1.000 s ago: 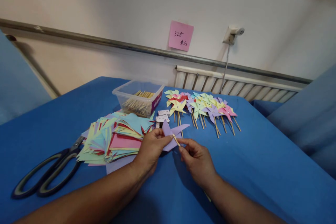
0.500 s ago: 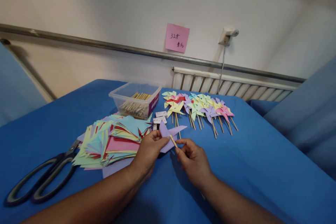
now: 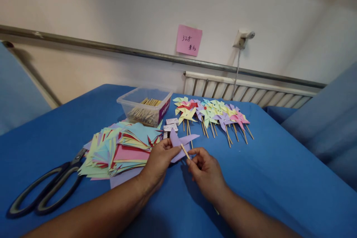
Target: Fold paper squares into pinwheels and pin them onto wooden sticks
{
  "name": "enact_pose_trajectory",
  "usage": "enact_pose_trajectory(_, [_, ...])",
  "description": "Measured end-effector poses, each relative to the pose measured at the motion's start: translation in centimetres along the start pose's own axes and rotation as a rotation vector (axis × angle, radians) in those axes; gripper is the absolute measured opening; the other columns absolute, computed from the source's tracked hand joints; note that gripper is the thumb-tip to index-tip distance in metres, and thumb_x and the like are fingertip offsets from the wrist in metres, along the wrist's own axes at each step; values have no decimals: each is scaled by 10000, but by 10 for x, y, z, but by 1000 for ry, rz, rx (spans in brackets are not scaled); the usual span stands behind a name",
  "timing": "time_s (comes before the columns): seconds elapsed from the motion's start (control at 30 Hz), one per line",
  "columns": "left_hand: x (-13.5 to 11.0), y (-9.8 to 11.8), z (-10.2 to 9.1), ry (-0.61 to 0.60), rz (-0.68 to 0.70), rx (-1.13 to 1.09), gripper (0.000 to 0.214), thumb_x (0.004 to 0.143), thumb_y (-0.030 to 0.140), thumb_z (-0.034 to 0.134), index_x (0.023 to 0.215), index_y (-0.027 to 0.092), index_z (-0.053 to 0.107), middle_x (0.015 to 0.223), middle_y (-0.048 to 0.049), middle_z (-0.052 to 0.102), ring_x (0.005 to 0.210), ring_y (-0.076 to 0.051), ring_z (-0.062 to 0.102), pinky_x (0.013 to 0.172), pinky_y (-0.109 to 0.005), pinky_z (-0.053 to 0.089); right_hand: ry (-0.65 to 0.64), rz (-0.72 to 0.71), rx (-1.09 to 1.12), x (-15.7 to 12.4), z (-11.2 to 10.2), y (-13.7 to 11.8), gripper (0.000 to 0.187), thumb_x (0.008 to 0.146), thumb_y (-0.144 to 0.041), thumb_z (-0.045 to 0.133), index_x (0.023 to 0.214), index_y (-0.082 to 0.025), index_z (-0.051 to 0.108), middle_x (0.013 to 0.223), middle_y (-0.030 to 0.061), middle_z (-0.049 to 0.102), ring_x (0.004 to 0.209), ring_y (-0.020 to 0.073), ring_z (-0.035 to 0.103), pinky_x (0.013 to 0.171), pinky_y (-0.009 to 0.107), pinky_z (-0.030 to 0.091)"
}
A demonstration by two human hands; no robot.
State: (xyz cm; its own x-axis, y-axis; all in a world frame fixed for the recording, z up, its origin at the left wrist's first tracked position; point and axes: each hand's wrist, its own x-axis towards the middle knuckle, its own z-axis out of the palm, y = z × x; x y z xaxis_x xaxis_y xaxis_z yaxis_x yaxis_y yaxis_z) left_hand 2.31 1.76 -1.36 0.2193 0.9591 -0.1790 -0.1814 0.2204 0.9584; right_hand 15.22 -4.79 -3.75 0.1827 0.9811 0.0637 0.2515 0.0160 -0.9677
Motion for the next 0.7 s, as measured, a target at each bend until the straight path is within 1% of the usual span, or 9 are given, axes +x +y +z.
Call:
enact_pose_trajectory(0.2, [1, -2, 0, 10, -2, 18, 251, 560, 248, 748, 734, 140, 602, 633, 2, 642, 557, -132, 567, 523, -225, 404, -1, -17, -5, -1, -1, -1, 208, 800, -308, 550, 969, -192, 583, 565, -51, 521, 450, 98, 462, 428, 201, 331])
enact_pose_trajectory(0.4, [1, -1, 1, -2, -7, 21, 257, 561, 277, 755, 692, 145, 578, 558, 24, 596, 478, -101, 516, 481, -214, 382, -35, -11, -6, -2, -2, -3, 208, 818, -312, 521, 976, -199, 598, 556, -56, 515, 432, 91, 443, 419, 199, 318])
enact_pose_trajectory(0.53, [1, 1, 1, 9, -14, 45, 267, 568, 278, 751, 724, 141, 581, 579, 13, 606, 487, -108, 529, 482, -220, 392, -32, -8, -5, -2, -2, -4, 213, 815, -311, 521, 979, -203, 604, 551, -57, 512, 435, 90, 436, 414, 194, 313])
enact_pose_trajectory(0.7, [-1, 2, 1, 15, -35, 48, 253, 562, 294, 745, 686, 146, 582, 533, 29, 573, 450, -98, 499, 456, -215, 376, -17, -3, 25, -1, 0, -3, 202, 794, -330, 551, 936, -193, 592, 539, -63, 513, 417, 84, 441, 410, 191, 331])
